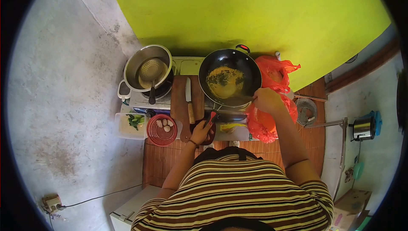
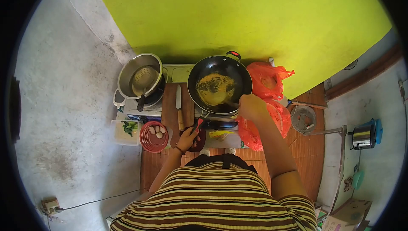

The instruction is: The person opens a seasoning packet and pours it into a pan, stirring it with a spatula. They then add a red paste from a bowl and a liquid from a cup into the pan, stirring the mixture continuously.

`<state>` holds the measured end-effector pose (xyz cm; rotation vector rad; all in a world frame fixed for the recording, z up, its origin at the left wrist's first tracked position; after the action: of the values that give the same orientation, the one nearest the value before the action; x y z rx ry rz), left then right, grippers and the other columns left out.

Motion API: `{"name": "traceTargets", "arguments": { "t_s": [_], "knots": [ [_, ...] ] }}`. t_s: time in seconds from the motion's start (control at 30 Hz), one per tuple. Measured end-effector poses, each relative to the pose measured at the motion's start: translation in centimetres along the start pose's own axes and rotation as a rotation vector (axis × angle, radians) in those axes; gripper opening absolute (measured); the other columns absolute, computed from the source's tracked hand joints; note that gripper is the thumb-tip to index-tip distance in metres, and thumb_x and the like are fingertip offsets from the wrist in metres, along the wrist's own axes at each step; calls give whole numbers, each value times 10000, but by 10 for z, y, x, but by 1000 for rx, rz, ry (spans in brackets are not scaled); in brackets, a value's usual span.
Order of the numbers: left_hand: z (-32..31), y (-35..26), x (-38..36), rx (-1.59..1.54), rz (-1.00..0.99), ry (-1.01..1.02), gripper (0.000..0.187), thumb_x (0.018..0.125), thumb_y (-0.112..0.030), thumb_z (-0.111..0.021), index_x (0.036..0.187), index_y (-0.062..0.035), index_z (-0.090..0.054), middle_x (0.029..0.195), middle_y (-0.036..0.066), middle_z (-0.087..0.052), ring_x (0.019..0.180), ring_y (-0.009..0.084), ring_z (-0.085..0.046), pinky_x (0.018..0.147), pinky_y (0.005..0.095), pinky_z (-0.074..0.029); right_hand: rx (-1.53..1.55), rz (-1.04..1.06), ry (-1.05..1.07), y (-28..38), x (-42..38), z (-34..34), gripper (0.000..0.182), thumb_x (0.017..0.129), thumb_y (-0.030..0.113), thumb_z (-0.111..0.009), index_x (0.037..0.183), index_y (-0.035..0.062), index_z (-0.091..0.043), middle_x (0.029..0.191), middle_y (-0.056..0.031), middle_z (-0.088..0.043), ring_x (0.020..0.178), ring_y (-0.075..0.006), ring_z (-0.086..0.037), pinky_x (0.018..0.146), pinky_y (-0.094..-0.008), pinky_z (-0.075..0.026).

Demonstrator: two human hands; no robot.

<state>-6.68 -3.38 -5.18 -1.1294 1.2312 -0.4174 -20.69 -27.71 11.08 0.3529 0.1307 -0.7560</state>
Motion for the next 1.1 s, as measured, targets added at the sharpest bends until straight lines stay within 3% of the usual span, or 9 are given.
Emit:
{"name": "traceTargets", "arguments": {
  "t_s": [0.07, 0.27, 0.47, 0.57, 0.67, 0.77, 0.87, 0.97, 1.1],
  "knots": [
    [-1, 0, 0, -38, -18, 6, 247, 947, -286, -521, 999, -46, -544, 635, 34, -579, 404, 111, -497, 366, 240, -359, -83, -136, -28, 5, 1, 9, 206, 749, 139, -579, 893, 35, -683, 876, -203, -655, 863, -367, -633, 787, -426, -507],
    [-1, 6, 4, -32, 10, -26, 200, 944, -255, -520, 968, -58, -548, 612, 22, -546, 394, 104, -463, 364, 245, -346, 128, 191, -45, -13, 8, -13, 194, 742, 133, -578, 871, 36, -686, 846, -197, -659, 850, -368, -637, 766, -434, -513],
    [-2, 5, 4, -79, 24, -31, 197, 939, -262, -533, 955, -67, -557, 608, 16, -527, 408, 97, -451, 368, 246, -342, -55, -119, -34, -10, 23, -4, 187, 742, 142, -577, 859, 36, -679, 890, -212, -656, 856, -373, -641, 791, -441, -511],
    [-3, 7, 5, -79, 29, -31, 203, 940, -269, -537, 955, -68, -561, 607, 14, -523, 409, 95, -447, 370, 245, -344, 124, 148, -45, -21, 30, -27, 167, 743, 135, -581, 838, 40, -679, 906, -201, -661, 877, -366, -640, 795, -444, -509],
    [-3, 4, 3, -80, 37, -45, 204, 941, -270, -536, 956, -69, -564, 606, 14, -522, 411, 93, -447, 371, 244, -345, 66, 141, -3, -29, 11, -4, 178, 750, 141, -573, 846, 38, -681, 911, -206, -656, 870, -380, -633, 791, -453, -504],
    [-4, 8, 4, -75, 39, -52, 206, 941, -275, -539, 957, -72, -567, 606, 11, -521, 413, 88, -445, 371, 242, -345, 13, -98, -57, -37, 30, -9, 204, 732, 133, -559, 864, 55, -693, 911, -189, -658, 861, -373, -633, 789, -437, -507],
    [-5, 2, 3, -95, 53, -53, 201, 941, -275, -540, 962, -78, -570, 605, 6, -519, 410, 85, -438, 369, 238, -342, 215, 155, -194, -30, 52, -32, 203, 739, 150, -581, 880, 65, -701, 915, -190, -660, 866, -377, -635, 783, -429, -511],
    [-4, 4, 3, -108, 60, -46, 198, 941, -276, -540, 967, -83, -572, 605, 1, -518, 407, 80, -432, 368, 233, -339, 189, 258, -6, -11, 38, -11, 190, 733, 142, -600, 871, 48, -690, 847, -187, -661, 835, -359, -638, 749, -420, -510],
    [-5, 2, 2, -100, 82, -54, 182, 941, -262, -538, 972, -86, -573, 606, -2, -518, 410, 71, -429, 370, 225, -339, -122, -27, 51, 4, 17, 27, 198, 733, 150, -593, 876, 51, -688, 826, -181, -664, 823, -359, -640, 743, -429, -513]
  ]
}}
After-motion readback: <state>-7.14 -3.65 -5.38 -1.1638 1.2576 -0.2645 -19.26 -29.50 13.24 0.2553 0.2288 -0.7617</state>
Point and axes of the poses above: each hand's wrist, its own x-axis towards the middle knuckle, its own z-axis out of the back of the hand, y = z × x, the point moved 2 cm from there along x, towards the middle knuckle
